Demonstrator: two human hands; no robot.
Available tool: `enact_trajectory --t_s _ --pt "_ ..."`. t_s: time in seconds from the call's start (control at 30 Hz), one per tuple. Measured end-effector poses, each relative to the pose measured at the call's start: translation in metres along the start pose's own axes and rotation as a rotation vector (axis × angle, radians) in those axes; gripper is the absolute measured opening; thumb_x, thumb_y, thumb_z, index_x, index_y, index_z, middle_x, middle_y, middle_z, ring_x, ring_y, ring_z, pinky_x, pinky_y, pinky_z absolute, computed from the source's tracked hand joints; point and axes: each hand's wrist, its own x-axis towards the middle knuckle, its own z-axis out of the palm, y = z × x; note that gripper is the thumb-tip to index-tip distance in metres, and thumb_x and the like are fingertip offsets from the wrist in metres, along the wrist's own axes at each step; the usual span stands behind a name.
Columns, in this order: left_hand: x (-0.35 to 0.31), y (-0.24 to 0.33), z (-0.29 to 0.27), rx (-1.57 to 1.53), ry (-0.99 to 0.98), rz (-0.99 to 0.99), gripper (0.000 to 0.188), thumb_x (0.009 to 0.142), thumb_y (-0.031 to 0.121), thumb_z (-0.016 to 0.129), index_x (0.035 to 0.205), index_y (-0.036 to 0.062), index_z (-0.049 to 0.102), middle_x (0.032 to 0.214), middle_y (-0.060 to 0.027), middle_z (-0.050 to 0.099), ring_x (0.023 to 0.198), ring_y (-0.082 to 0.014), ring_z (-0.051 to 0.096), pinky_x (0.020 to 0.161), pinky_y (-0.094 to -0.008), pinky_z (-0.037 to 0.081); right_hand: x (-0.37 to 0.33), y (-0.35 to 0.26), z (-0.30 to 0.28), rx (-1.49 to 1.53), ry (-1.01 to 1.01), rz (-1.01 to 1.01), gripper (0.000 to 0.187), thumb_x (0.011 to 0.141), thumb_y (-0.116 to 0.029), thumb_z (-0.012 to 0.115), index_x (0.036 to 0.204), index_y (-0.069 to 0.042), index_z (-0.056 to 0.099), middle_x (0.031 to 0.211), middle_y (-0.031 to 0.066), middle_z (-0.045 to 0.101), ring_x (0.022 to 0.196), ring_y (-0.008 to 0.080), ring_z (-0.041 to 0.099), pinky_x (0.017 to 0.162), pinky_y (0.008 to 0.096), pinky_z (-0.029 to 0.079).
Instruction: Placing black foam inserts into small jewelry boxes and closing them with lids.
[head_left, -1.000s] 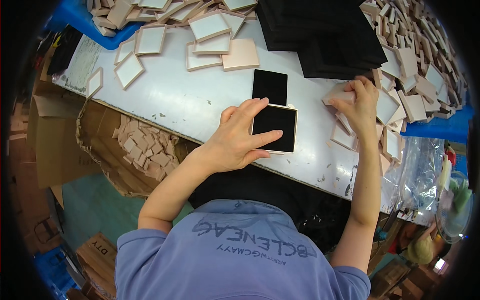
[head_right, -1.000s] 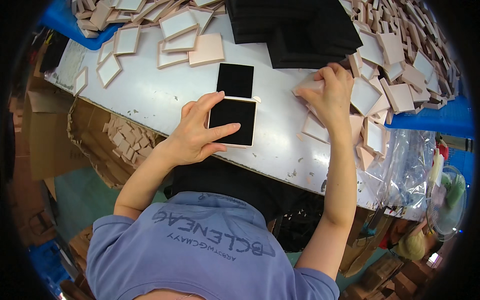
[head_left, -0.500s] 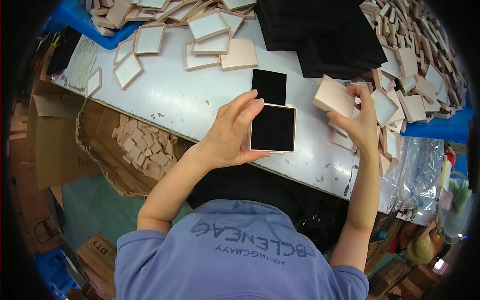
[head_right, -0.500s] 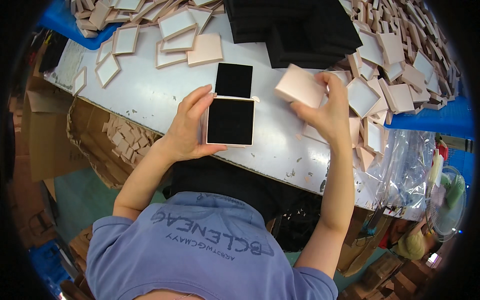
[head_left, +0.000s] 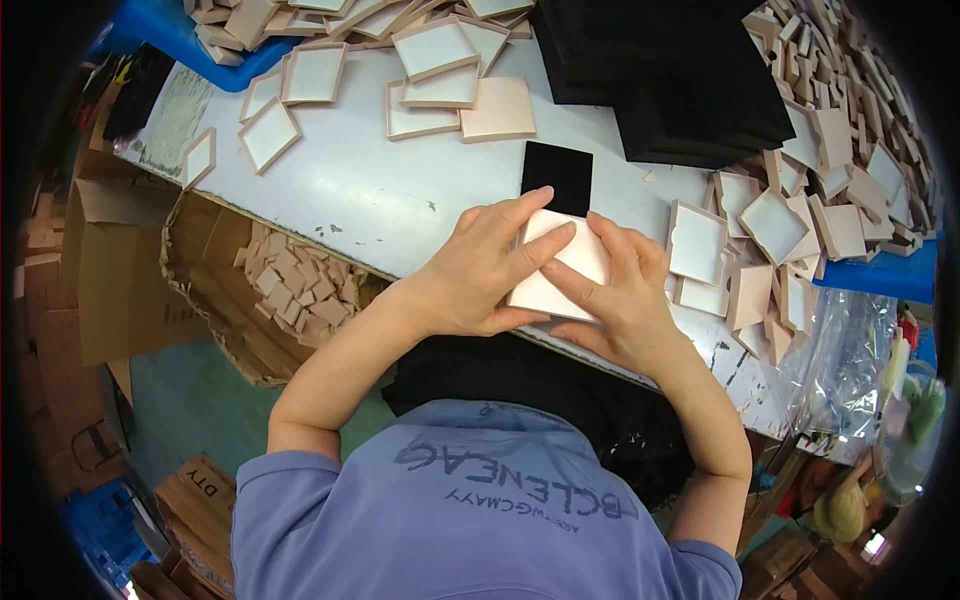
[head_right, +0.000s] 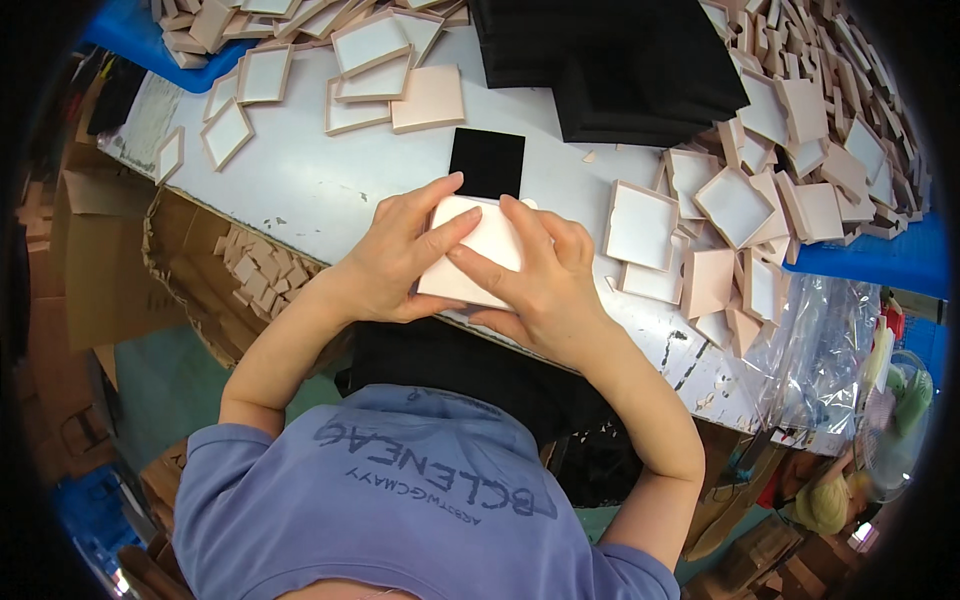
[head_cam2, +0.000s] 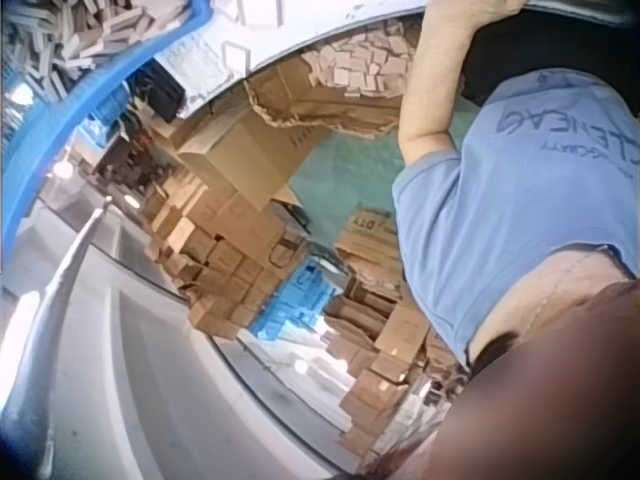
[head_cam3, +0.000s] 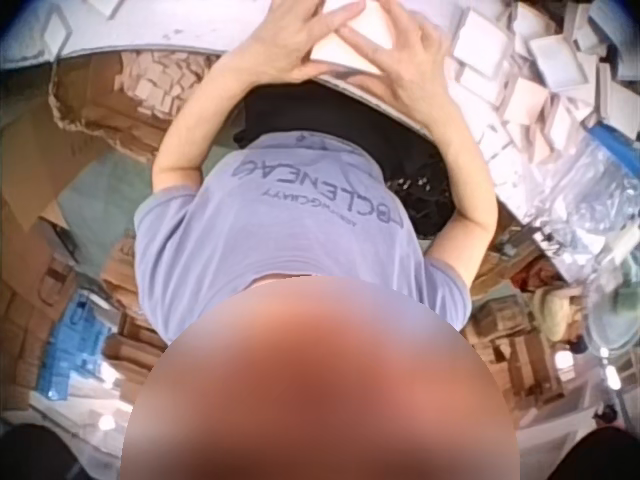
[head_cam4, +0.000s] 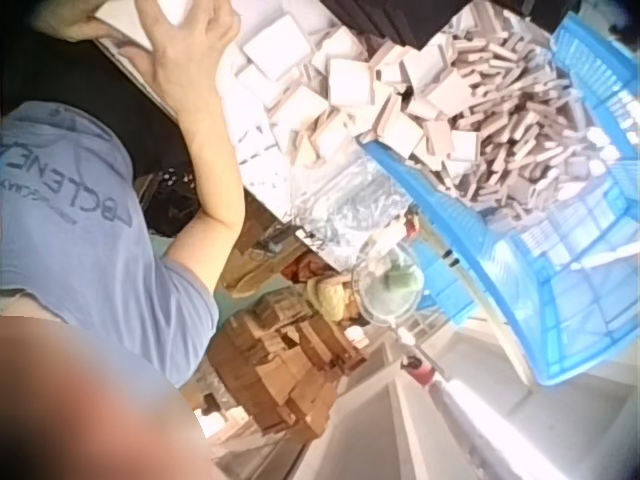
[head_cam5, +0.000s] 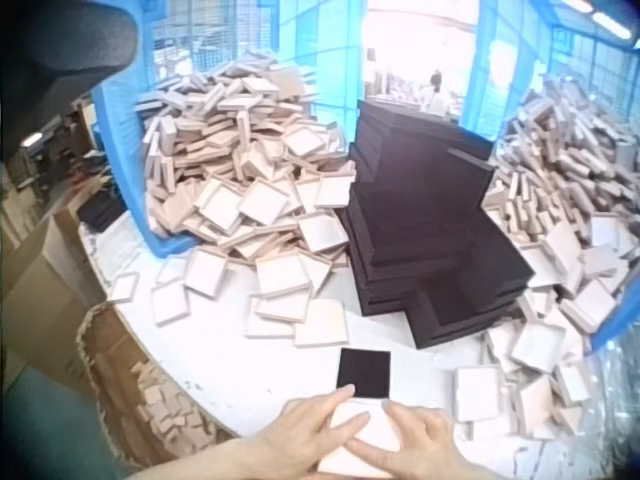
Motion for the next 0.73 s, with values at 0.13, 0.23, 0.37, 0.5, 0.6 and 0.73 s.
enact_trajectory --t_s 0.13,0.23,0.37,0.5,0.6,0.73 --pt "-0.002 -0.001 -0.004 0.16 -0.075 0.01 0.089 0.071 0.057 0.068 0.137 0.0049 0.038 0.139 -0.0255 0.032 0.124 -0.038 0.038 0.098 -0.0474 0.029 -0.001 -0.003 0.0 0.045 -0.033 0.034 0.069 0.06 -0.039 0.077 0.124 -0.022 0.058 0.132 0.018 0.043 0.116 0.0318 0.04 0.096 0.0441 0.028" --pt "-0.007 -0.005 -0.01 0.109 -0.022 -0.008 0.087 0.071 0.055 0.067 0.136 0.0047 0.038 0.14 -0.0247 0.031 0.125 -0.0372 0.036 0.1 -0.0483 0.026 0.006 0.015 -0.015 0.131 -0.042 0.008 0.059 0.067 -0.033 0.075 0.122 -0.016 0.059 0.128 0.0147 0.049 0.113 0.0299 0.045 0.095 0.0429 0.031" --pt "-0.012 -0.049 -0.024 -0.068 0.464 -0.225 0.057 0.079 0.03 0.066 0.125 0.004 0.046 0.132 -0.0217 0.04 0.123 -0.0362 0.037 0.1 -0.0473 0.028 0.023 0.062 -0.013 0.211 0.231 0.152 0.039 0.074 -0.011 0.066 0.113 -0.009 0.063 0.119 0.0119 0.056 0.109 0.0284 0.049 0.092 0.0385 0.038" --pt "-0.026 -0.095 -0.038 0.741 0.321 -0.538 0.027 0.081 0.013 0.063 0.103 0.0006 0.053 0.119 -0.0203 0.05 0.114 -0.0366 0.045 0.096 -0.0432 0.034 0.049 0.079 0.016 0.02 -0.017 0.075 0.032 0.075 -0.001 0.063 0.106 -0.01 0.067 0.116 0.0111 0.057 0.109 0.0279 0.049 0.093 0.0368 0.04" --pt "-0.036 -0.093 -0.047 0.489 0.239 -0.486 0.016 0.081 0.01 0.063 0.091 0.0014 0.054 0.119 -0.0217 0.05 0.113 -0.0364 0.045 0.096 -0.0434 0.034 0.049 0.089 0.026 0.065 -0.045 0.083 0.028 0.076 -0.002 0.064 0.104 -0.009 0.067 0.117 0.0132 0.056 0.111 0.0294 0.048 0.093 0.0389 0.042" --pt "-0.053 -0.064 -0.044 0.135 0.421 -0.48 0.012 0.085 0.011 0.062 0.086 0.0048 0.051 0.125 -0.0198 0.048 0.122 -0.0321 0.041 0.103 -0.0422 0.029 0.045 0.094 0.04 0.136 -0.01 0.144 0.028 0.079 -0.007 0.065 0.107 -0.01 0.067 0.122 0.0129 0.054 0.115 0.0285 0.046 0.097 0.0388 0.039"
